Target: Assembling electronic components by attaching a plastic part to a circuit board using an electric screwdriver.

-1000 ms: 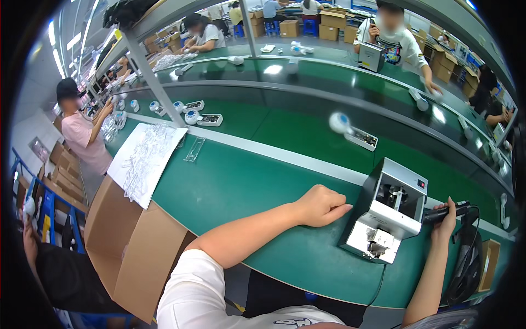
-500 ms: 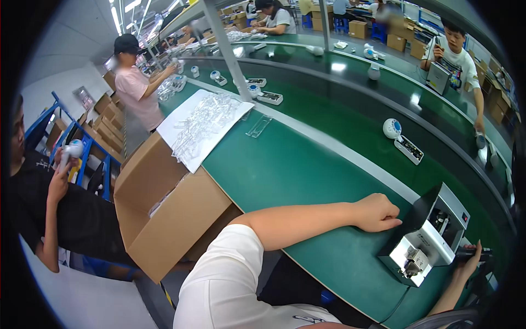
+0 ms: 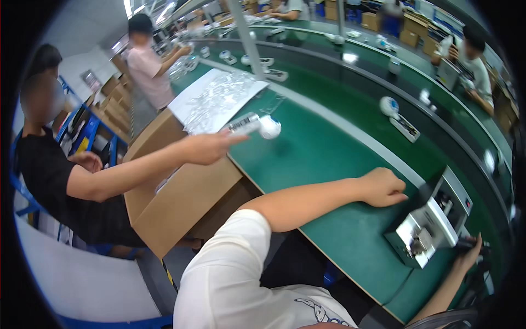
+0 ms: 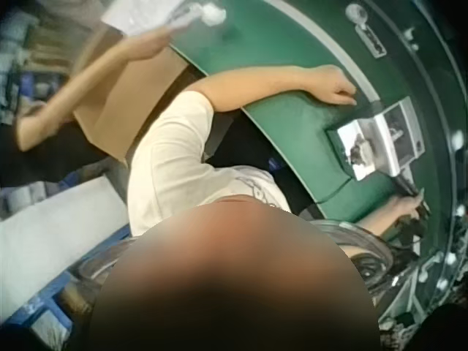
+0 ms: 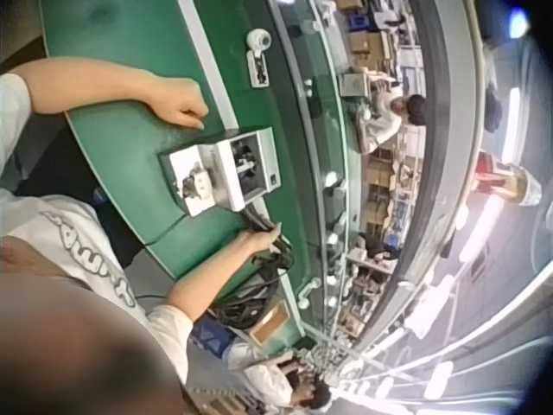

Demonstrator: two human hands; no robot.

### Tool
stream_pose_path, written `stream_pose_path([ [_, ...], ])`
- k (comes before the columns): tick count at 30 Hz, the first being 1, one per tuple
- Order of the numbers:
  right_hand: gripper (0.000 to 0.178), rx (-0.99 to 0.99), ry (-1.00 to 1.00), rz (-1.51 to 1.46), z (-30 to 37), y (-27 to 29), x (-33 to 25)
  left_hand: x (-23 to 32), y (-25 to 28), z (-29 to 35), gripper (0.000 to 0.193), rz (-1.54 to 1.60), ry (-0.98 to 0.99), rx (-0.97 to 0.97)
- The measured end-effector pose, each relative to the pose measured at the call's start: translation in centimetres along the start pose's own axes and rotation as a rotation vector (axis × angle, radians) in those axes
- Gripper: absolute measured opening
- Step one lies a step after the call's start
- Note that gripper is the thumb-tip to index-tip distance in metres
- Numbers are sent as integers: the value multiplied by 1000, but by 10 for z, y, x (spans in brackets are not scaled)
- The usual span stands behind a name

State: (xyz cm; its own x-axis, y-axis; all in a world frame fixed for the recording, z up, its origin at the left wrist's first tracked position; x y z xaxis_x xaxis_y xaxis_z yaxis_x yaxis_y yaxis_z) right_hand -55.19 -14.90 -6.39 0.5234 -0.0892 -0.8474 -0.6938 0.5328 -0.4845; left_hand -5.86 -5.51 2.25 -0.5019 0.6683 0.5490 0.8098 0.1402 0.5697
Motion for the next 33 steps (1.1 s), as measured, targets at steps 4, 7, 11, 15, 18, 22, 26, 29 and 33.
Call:
stream_pose_path([
  [4, 28, 26, 55, -1, 2, -6, 5, 20, 8, 11, 28, -155, 77, -89],
  [7, 28, 77, 38, -17, 29, -33, 11, 46, 45, 28, 22, -513, 31, 54],
  [11, 32, 181, 87, 40, 53, -36, -9, 16, 119, 44, 60, -1024, 164, 207],
  [15, 31, 175, 48, 28, 75, -51, -11, -31, 209, 104, 76, -1171, 734, -120],
  [18, 34, 169, 65, 34, 76, -48, -13, -53, 224, 136, 77, -975, 832, -177],
  [22, 36, 178, 65, 38, 78, -46, -9, -55, 213, 147, 78, -894, 699, -32],
  [26, 36, 191, 74, 53, 82, -46, -12, -27, 187, 132, 82, -999, 790, -49],
  [29, 36, 185, 80, 58, 83, -47, -13, -11, 177, 134, 88, -1001, 1051, -140],
  [33, 35, 173, 95, 57, 84, -50, -14, -10, 173, 146, 94, -1033, 977, -230],
])
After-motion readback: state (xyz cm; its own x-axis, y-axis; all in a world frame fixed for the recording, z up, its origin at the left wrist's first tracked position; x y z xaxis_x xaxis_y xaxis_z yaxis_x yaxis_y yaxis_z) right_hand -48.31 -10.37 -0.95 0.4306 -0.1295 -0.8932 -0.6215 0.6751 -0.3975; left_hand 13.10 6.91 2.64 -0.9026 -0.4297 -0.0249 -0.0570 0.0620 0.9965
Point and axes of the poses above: each hand's wrist, its own z-axis away from the middle knuckle, its own y-axis out of the back of the hand, x = y × z, the point moved 5 cm from there along -z, towards the middle knuckle, and after that the axes turned 7 degrees about x, right-handed, at the moved point
